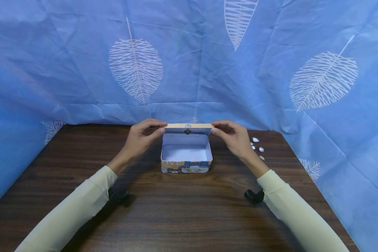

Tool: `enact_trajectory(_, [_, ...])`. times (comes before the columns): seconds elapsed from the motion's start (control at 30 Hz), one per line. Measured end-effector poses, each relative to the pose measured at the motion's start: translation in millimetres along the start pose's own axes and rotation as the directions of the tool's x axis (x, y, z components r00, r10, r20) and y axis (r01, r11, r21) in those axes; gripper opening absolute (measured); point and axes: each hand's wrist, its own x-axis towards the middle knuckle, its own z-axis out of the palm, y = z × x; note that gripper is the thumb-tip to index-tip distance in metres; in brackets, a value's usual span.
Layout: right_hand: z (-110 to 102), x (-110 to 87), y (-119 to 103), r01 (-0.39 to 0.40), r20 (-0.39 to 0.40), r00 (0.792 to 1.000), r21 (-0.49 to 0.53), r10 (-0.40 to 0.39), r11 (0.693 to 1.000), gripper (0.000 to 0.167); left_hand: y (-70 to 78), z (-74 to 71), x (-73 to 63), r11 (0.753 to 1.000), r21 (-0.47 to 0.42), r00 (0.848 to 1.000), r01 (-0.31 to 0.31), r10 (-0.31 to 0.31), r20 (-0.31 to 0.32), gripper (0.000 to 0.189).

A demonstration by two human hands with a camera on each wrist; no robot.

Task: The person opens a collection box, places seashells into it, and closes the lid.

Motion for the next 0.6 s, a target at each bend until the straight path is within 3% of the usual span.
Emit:
enact_trajectory(0.3, [3, 15.4, 5, -0.012, -0.036, 0.999, 0.035, 0.013, 0.999, 0.03, -2.1, 1.0, 11.7, 0.996, 0.031, 0.996, 0.08, -0.079, -0.042, 0.027])
enact_trajectory(0.6, [7, 26.3, 15, 0.012, -0.056, 0.998, 0.164, -0.003, 0.986, 0.031, -7.6, 1.8, 21.2, 0.996, 0.046, 0.996, 0.073, -0.071, -0.056, 0.03])
